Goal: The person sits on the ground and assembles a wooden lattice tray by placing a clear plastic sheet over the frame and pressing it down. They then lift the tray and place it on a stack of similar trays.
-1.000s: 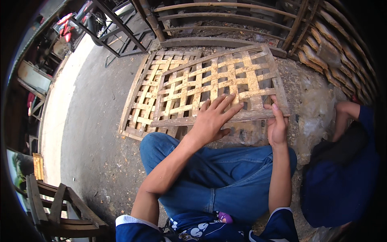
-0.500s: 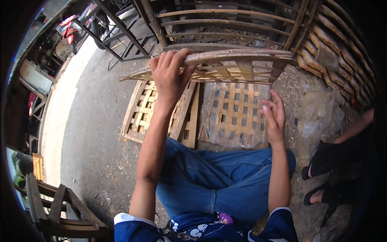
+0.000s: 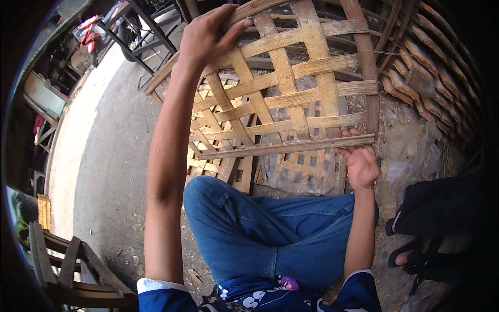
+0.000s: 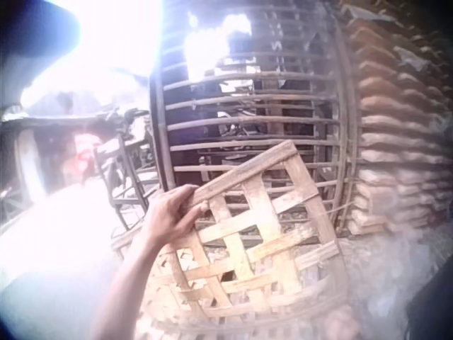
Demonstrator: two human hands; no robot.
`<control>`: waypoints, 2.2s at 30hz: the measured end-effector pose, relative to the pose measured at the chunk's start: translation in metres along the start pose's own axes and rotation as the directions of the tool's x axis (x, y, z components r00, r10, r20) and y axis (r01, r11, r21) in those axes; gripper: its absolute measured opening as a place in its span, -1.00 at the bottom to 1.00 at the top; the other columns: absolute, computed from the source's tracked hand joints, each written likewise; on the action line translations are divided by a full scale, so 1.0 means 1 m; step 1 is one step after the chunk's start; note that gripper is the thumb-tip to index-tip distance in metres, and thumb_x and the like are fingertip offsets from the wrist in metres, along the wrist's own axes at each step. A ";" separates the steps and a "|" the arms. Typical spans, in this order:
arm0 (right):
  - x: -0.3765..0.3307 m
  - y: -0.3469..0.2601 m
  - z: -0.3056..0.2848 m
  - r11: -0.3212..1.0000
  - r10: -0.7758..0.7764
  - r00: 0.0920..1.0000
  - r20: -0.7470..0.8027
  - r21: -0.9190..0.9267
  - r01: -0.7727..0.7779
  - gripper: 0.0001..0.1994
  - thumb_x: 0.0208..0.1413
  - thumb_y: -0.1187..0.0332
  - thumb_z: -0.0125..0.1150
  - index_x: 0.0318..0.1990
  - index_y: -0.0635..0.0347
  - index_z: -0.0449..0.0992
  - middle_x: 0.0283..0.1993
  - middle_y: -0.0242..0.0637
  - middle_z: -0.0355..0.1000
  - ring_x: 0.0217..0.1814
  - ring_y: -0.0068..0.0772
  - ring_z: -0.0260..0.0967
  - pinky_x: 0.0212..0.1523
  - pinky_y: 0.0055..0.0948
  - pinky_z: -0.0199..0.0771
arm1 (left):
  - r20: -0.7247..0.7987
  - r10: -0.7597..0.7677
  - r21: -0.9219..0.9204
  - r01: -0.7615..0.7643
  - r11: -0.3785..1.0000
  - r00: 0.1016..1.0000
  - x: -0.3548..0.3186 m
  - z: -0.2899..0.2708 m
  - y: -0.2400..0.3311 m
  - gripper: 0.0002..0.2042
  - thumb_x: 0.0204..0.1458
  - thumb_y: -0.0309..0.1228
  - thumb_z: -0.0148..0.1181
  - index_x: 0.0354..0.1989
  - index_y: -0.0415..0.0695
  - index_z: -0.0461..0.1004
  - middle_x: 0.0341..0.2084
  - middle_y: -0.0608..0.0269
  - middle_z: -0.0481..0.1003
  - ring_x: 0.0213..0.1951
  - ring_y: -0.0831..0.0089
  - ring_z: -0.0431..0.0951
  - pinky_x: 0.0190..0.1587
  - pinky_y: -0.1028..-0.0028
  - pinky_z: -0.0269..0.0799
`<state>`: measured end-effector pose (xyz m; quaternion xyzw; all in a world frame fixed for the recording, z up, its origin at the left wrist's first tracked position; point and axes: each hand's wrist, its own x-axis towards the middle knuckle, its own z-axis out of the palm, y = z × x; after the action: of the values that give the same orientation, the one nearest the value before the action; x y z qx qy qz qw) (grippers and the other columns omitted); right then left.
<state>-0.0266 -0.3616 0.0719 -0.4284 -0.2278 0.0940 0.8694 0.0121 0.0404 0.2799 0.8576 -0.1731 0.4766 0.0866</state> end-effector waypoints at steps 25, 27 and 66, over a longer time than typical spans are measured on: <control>0.002 0.025 0.032 0.999 -0.021 0.907 -0.421 0.024 0.034 -0.69 0.36 0.16 0.06 -0.15 0.29 0.45 -0.03 -0.07 0.49 0.07 -0.13 0.52 0.05 -0.18 0.55 | 0.397 -0.359 -0.130 0.439 0.889 0.845 -0.098 0.163 0.145 -0.29 0.25 0.17 -0.19 0.48 0.01 0.06 0.49 -0.06 -0.07 0.50 -0.08 -0.15 0.45 -0.16 -0.36; 0.002 0.025 0.032 0.999 -0.007 0.905 -0.425 0.036 0.024 -0.71 0.36 0.18 0.06 -0.12 0.29 0.44 -0.02 -0.07 0.49 0.07 -0.13 0.52 0.06 -0.17 0.55 | 0.403 -0.319 -0.116 0.393 0.912 0.858 -0.100 0.168 0.150 -0.29 0.26 0.18 -0.22 0.49 0.07 0.04 0.49 0.00 -0.06 0.51 -0.05 -0.16 0.46 -0.14 -0.37; -0.008 0.021 0.014 0.975 0.148 0.873 -0.465 -0.082 -0.209 -0.65 0.27 0.19 0.04 -0.13 0.38 0.51 -0.15 -0.06 0.53 -0.05 -0.20 0.56 0.08 -0.27 0.45 | 0.720 -0.650 0.356 0.676 0.645 0.242 -0.208 0.153 0.037 -0.37 0.31 0.13 -0.41 0.51 0.17 -0.02 0.51 0.12 -0.08 0.49 -0.06 -0.08 0.47 -0.10 -0.23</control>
<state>-0.0392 -0.3415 0.0602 -0.5132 0.0172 0.0557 0.8563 0.0174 0.0029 0.0224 0.9614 0.1787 -0.0490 0.2032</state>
